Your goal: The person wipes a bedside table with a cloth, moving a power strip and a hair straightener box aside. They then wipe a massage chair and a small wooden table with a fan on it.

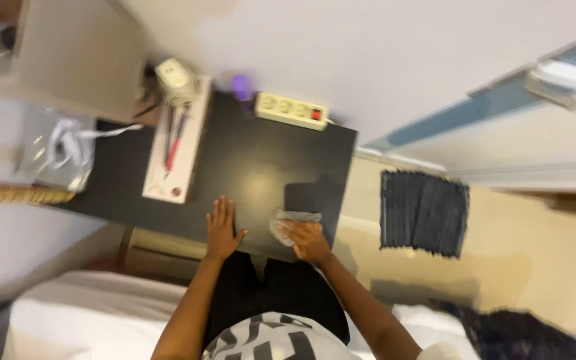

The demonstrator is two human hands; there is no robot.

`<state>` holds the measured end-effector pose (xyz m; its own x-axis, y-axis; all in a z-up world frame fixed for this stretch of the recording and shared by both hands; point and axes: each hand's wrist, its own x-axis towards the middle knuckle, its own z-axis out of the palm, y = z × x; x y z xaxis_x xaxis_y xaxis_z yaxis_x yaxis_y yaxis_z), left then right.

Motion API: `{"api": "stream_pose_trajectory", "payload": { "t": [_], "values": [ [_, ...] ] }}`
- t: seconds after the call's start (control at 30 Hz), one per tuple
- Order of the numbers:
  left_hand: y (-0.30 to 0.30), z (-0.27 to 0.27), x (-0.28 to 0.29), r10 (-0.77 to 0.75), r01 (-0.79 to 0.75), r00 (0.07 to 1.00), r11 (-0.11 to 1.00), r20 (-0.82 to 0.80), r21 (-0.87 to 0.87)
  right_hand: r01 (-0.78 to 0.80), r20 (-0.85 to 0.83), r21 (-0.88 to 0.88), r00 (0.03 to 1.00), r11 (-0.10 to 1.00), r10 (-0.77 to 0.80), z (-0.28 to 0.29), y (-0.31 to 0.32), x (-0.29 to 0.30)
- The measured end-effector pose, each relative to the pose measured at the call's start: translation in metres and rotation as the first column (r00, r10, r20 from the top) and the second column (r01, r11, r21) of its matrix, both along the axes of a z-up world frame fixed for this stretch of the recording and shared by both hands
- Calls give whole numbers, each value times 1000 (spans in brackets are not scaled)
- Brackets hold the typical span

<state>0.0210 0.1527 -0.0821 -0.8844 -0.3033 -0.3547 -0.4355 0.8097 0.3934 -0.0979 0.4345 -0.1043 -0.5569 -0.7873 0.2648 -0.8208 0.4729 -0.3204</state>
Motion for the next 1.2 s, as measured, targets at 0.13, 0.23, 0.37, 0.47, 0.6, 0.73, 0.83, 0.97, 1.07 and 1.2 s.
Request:
{"api": "stream_pose_trajectory", "payload": {
  "t": [0.13, 0.23, 0.37, 0.47, 0.6, 0.73, 0.83, 0.97, 1.07, 1.2],
  "values": [
    [13, -10, 12, 53, -53, 997, 999, -55, 2, 83, 9, -150, 997, 985, -83, -22, -22, -78],
    [14, -19, 32, 51, -49, 997, 998, -65, 31, 245, -344, -24, 908, 969, -238, -38, -82, -103],
    [-20, 20, 57, -18, 49, 993, 963, -117, 264, 31, -202, -149, 978, 988, -61, -63, -165, -24],
    [-55, -11, 95, -132, 164, 970, 975, -202, 150, -218, -232, -42, 951, 975, 203, -101, -169, 71],
    [-94, -3, 157, 44, 3, 983, 968, -179, 252, -373, -159, -203, 925, 905, 346, 9, -206, 86],
    [-130, 20, 181, 280, -217, 892, 954, -356, 207, -508, -4, -150, 858, 848, 513, -16, -311, 125],
    [-169, 79, 174, 421, -393, 767, 905, -484, 165, -557, 62, -140, 820, 819, 569, -67, -414, 152],
    [-220, 79, 176, 455, -508, 714, 860, -532, 53, -565, 145, 149, 824, 811, 547, -78, -459, 162],
    [-242, 61, 173, 319, -317, 785, 943, -532, 97, -624, 141, -117, 760, 773, 635, -59, -387, 131],
    [-227, 52, 142, -49, 146, 828, 981, -558, 131, -483, 257, -326, 782, 813, 568, -6, -205, 84]
  ]
}}
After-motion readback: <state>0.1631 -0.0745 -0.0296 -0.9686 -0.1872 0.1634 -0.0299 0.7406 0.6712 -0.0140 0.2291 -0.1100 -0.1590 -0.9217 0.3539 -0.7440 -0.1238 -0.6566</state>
